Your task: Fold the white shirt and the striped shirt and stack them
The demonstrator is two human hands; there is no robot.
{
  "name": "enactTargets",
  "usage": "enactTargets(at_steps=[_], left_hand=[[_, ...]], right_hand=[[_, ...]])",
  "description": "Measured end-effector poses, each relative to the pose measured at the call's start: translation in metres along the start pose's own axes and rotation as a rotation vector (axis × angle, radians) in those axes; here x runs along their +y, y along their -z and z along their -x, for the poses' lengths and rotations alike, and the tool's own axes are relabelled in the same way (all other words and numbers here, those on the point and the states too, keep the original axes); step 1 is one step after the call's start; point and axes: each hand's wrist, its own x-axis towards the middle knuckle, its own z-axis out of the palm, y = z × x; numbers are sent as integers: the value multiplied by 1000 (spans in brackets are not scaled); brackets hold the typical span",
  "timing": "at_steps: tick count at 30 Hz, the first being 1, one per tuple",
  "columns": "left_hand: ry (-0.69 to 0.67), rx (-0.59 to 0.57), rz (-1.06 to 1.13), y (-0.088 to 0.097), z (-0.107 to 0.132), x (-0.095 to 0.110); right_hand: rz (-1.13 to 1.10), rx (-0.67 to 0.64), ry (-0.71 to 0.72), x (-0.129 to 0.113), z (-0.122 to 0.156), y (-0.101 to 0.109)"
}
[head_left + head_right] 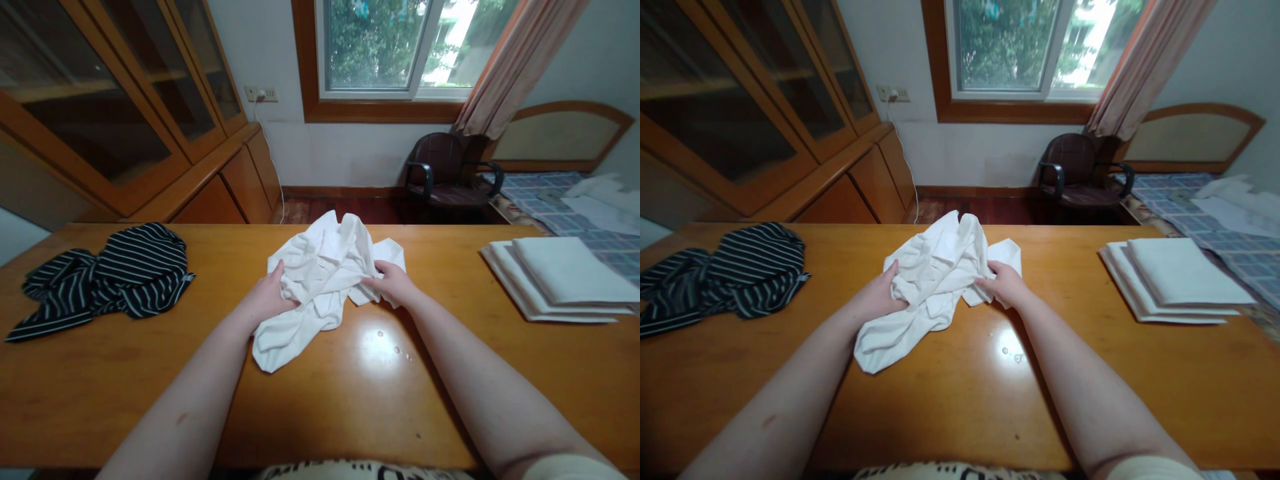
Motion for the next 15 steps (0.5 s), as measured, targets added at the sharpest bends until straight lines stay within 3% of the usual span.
enactTargets(at_steps=[5, 11, 15], left_hand=[[-43, -59, 223, 2, 4, 5], [-300, 22, 164, 7, 3, 8], [-331, -68, 437, 9, 7, 16]], right_hand=[[-282, 169, -7, 1, 3, -4], [-584, 476, 81, 10, 2, 1], [-720, 634, 117, 8, 2, 6]])
